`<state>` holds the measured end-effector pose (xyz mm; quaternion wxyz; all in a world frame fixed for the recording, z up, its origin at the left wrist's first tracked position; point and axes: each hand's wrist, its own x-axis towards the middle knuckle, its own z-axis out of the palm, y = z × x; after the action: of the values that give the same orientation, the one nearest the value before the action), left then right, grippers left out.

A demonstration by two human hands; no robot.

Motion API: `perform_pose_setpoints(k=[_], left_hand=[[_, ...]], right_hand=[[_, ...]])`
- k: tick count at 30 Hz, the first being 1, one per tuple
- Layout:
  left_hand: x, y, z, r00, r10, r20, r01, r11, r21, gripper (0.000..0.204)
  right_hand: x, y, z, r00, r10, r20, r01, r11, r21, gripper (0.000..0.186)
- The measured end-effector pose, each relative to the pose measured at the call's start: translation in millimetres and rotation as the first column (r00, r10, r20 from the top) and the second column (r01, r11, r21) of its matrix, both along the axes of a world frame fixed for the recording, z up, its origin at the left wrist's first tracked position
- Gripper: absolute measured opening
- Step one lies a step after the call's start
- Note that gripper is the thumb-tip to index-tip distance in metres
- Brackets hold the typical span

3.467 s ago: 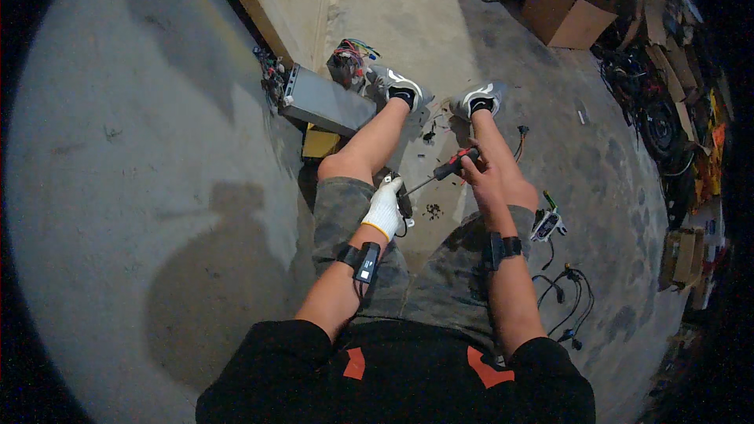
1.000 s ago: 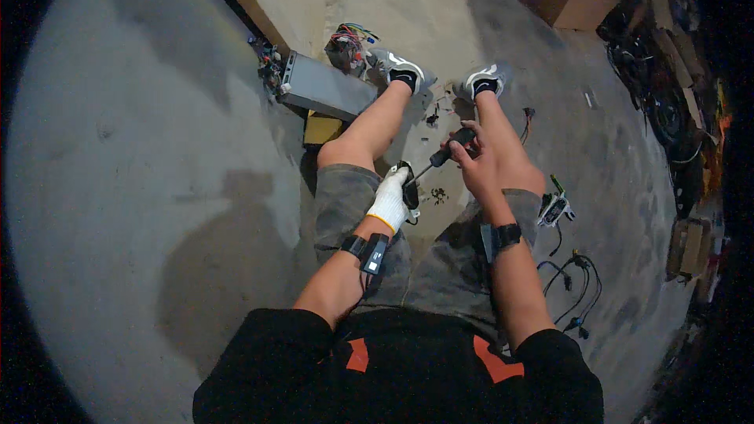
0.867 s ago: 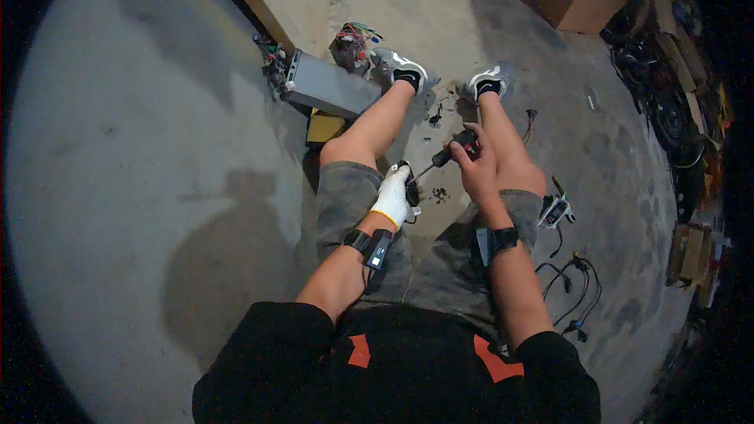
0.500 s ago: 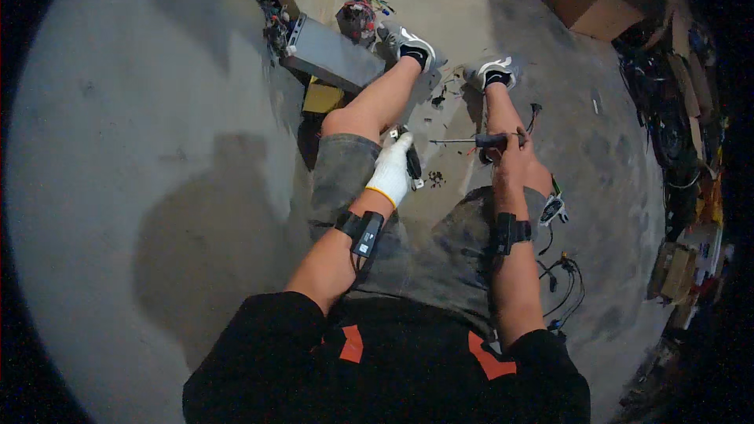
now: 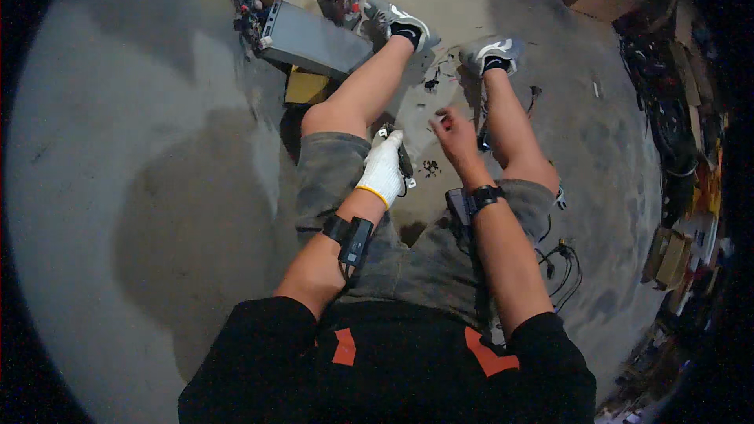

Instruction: The recorder is using a screwdriver to adjust and repair a small motor component while sitting on the floor of a workshop.

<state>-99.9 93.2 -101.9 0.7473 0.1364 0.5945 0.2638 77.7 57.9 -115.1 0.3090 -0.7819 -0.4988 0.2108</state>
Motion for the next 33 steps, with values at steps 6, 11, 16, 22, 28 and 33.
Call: perform_pose_setpoints(k=[6, 11, 16, 22, 28, 33], left_hand=[[7.1, 0.3, 38.9, 0.986, 0.167, -0.023, -0.168, 0.979, -0.111, 0.022], [8.1, 3.4, 21.6, 0.976, 0.206, 0.065, -0.196, 0.971, -0.138, 0.017], [9.9, 5.0, 34.4, 0.969, 0.207, 0.135, -0.201, 0.978, -0.062, 0.02], [9.5, 9.7, 37.4, 0.946, 0.255, 0.2, -0.219, 0.958, -0.186, 0.022], [4.6, 6.0, 32.3, 0.937, 0.248, 0.245, -0.209, 0.962, -0.176, 0.025], [7.9, 3.1, 42.4, 0.861, 0.292, 0.416, -0.233, 0.954, -0.188, 0.029]], right_hand=[[-9.9, -26.1, -101.3, 0.941, 0.337, 0.046, -0.294, 0.874, -0.388, 0.03], [-17.4, -44.9, -152.8, 0.905, 0.416, 0.084, -0.258, 0.697, -0.669, 0.044], [-29.4, -46.7, -170.2, 0.938, 0.344, 0.034, -0.227, 0.686, -0.691, 0.031], [-29.0, -39.3, -168.1, 0.935, 0.354, 0.029, -0.217, 0.635, -0.741, 0.029], [-35.7, -31.5, -143.7, 0.943, 0.332, 0.0, -0.247, 0.703, -0.666, 0.02], [-13.5, -33.0, -158.9, 0.984, 0.14, -0.106, -0.166, 0.942, -0.293, 0.025]])
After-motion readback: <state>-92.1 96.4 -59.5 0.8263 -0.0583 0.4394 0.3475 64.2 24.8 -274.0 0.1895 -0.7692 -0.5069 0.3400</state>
